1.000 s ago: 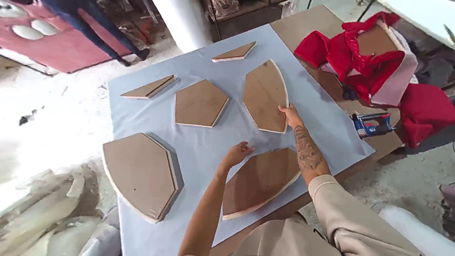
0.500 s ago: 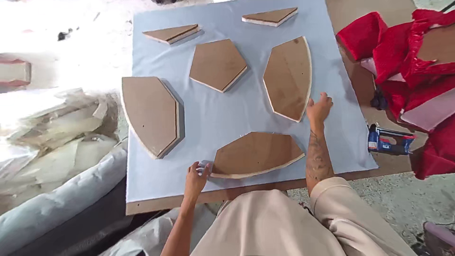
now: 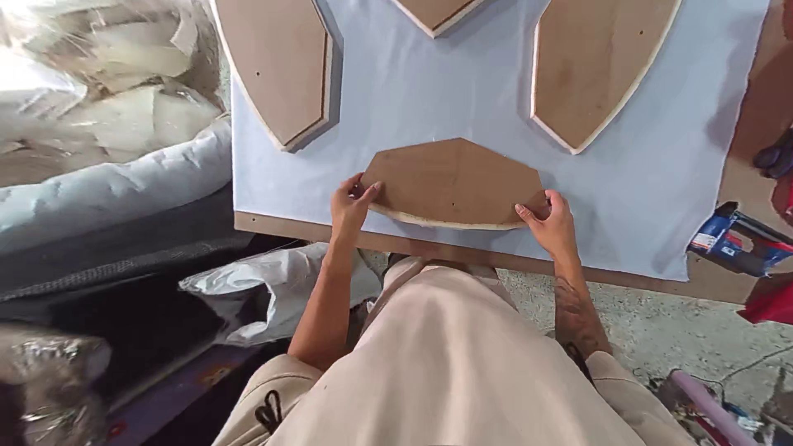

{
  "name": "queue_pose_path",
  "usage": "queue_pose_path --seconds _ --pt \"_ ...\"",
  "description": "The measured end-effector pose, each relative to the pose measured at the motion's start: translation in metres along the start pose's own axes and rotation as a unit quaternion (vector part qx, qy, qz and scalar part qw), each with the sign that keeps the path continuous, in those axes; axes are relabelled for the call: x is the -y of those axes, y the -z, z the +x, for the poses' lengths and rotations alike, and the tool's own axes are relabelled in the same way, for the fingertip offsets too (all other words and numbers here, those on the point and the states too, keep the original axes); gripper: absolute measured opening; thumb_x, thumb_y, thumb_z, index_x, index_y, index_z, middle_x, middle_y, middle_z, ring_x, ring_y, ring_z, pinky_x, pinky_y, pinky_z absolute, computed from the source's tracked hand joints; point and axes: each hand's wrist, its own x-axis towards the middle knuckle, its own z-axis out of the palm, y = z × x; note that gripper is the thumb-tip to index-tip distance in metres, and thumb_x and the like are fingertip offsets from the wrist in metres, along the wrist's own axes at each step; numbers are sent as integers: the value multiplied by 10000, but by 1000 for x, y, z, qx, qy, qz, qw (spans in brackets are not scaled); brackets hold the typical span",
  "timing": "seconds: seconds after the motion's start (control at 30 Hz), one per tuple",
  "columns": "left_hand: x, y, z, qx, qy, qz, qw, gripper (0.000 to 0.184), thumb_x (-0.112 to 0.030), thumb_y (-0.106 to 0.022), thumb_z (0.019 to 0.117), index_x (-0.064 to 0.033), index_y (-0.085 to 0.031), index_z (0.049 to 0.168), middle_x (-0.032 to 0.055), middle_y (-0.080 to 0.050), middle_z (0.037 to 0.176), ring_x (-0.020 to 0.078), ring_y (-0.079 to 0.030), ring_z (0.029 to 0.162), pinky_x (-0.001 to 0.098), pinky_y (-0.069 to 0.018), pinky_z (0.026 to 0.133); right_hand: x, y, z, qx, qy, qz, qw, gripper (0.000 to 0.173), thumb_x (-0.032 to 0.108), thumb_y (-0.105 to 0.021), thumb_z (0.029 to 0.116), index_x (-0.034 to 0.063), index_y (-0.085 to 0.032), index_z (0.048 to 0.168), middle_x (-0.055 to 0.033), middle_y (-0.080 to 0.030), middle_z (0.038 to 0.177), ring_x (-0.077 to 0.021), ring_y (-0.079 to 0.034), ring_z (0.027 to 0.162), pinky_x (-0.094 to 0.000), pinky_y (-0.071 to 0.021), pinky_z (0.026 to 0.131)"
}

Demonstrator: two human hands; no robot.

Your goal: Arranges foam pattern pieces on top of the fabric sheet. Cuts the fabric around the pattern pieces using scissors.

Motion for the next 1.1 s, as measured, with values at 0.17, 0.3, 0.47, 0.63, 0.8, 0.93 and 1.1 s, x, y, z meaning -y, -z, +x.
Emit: queue_pose_path --seconds 0.17,0.3,0.47,0.63,0.8,0.93,1.1 --pt "51 37 18 -1 -25 78 997 684 -443 -771 898 -133 -549 1466 150 -581 1414 252 -632 1191 472 -557 973 26 -46 -13 73 26 -80 994 1138 691 -844 674 98 -414 1545 -250 -528 1438 -425 -538 1297 -601 -471 1058" --pt "76 43 30 25 -67 49 996 745 -417 -795 870 -145 -513 1504 141 -546 1470 236 -600 1262 438 -550 1012 28 -77 -22 15 27 -125 992 1124 488 -920 654 28 -398 1536 -303 -471 1475 -516 -446 1351 -706 -383 1069" --pt "84 54 40 48 -138 -89 985 694 -238 -819 870 -90 -524 1480 92 -539 1500 212 -571 1321 429 -526 1078 23 -86 -28 -52 35 -70 996 1020 417 -893 732 54 -395 1545 -279 -482 1490 -494 -442 1383 -733 -351 1094" --pt "88 57 63 69 -153 -67 984 717 -145 -798 885 -113 -468 1520 89 -464 1565 209 -534 1365 421 -514 1092 41 -91 -14 -78 23 -116 990 998 486 -861 779 152 -371 1582 -256 -471 1489 -497 -456 1351 -739 -400 1021" --pt "90 60 74 65 -153 -95 982 651 -125 -799 873 -95 -528 1464 90 -575 1454 212 -616 1251 427 -550 1033 43 -99 -9 -89 -6 -137 987 969 478 -839 799 205 -365 1599 -250 -452 1504 -504 -439 1360 -760 -389 1006" --pt "85 49 86 50 -160 -137 976 618 -111 -788 877 -31 -538 1436 133 -620 1390 233 -653 1200 422 -572 1015 48 -93 4 -102 7 -122 987 942 494 -796 840 222 -339 1618 -243 -479 1493 -497 -454 1348 -747 -403 995" --pt "77 45 90 35 -177 -57 982 607 -126 -777 872 -4 -550 1422 152 -618 1390 213 -646 1205 389 -567 1007 45 -90 14 -95 17 -143 985 944 482 -818 816 209 -375 1603 -244 -504 1465 -503 -462 1336 -761 -382 995"
